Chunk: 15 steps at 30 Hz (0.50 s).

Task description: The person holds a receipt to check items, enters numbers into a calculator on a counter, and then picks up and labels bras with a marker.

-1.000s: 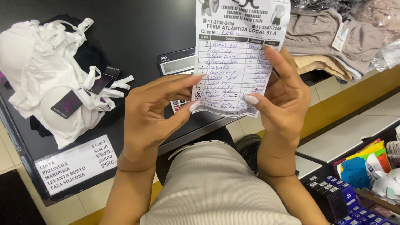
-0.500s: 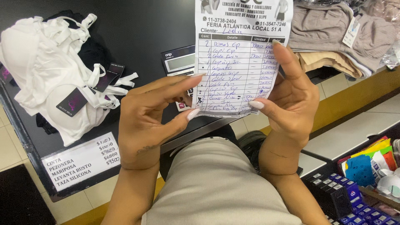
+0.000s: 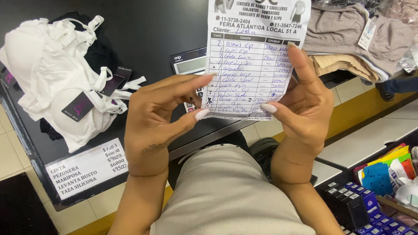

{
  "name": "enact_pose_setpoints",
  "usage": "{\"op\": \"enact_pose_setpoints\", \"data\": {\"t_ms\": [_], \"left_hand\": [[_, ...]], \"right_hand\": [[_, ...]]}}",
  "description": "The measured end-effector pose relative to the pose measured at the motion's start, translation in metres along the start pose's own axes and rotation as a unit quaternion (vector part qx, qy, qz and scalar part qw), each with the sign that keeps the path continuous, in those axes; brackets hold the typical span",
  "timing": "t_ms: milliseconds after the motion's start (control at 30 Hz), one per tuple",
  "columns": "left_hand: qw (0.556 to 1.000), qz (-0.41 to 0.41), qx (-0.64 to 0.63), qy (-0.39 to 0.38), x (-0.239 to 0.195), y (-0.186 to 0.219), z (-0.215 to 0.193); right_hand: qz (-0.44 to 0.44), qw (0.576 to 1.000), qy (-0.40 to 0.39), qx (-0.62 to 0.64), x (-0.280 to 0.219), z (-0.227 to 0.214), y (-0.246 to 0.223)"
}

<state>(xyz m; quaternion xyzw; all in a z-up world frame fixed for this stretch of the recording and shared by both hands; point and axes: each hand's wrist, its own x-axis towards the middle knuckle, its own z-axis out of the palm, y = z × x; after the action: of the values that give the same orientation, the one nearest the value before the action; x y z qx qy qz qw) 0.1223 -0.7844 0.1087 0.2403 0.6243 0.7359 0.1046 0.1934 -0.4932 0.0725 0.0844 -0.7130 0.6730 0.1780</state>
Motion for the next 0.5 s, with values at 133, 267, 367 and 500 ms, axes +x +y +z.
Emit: {"op": "enact_pose_setpoints", "data": {"t_ms": [133, 267, 367, 500], "left_hand": [[0.999, 0.035, -0.004, -0.038, 0.003, -0.008, -0.004], [0.999, -0.017, -0.012, 0.029, 0.002, 0.01, 0.007], [1.0, -0.015, -0.003, 0.022, 0.003, 0.006, 0.004], [1.0, 0.001, 0.01, 0.014, 0.001, 0.001, 0.003]], "right_hand": [[0.012, 1.0, 0.006, 0.006, 0.0, 0.002, -0.001], [0.011, 1.0, 0.013, 0.003, 0.0, 0.004, -0.001], [0.007, 1.0, 0.014, 0.005, 0.0, 0.004, -0.002], [-0.002, 1.0, 0.008, -0.006, -0.003, 0.005, -0.002]]}}
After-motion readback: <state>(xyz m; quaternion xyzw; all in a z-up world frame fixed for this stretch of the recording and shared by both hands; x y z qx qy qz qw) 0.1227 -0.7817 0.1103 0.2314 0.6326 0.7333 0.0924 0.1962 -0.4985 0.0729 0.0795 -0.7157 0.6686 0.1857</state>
